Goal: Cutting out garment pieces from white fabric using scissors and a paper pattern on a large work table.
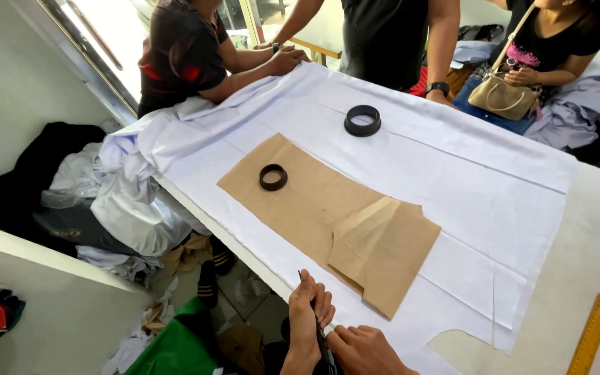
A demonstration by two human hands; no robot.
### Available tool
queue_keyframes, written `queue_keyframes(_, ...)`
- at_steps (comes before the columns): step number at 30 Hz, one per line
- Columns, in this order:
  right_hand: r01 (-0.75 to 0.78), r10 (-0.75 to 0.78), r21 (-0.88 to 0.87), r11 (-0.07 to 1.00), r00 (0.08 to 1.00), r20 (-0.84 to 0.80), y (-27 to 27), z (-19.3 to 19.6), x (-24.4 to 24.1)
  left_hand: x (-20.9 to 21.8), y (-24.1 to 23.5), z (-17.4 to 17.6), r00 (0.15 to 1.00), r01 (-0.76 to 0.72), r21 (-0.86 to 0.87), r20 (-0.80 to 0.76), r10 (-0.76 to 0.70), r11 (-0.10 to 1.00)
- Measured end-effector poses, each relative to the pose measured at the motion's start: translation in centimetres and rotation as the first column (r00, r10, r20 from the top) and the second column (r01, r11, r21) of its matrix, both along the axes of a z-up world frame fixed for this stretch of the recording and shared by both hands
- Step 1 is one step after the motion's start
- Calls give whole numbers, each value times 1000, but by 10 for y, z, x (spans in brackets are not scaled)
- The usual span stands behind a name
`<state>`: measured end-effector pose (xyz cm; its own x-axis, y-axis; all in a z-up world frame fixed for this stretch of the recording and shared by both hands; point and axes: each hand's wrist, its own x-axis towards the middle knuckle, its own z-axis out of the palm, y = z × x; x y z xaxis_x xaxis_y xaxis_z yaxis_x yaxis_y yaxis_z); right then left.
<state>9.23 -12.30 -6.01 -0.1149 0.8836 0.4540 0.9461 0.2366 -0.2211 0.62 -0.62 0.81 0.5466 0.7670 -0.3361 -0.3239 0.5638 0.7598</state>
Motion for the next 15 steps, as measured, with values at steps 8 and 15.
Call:
queue_keyframes(8,-1,-10,-83,997,991,-135,-1,-17,1,5,-1,3,1000,24,-5,3,-24,1000)
queue_keyframes(15,-43,27,-54,998,962,-271,-4,-2,-8,8,-5,22,999,-28,-9,-23,28,1000)
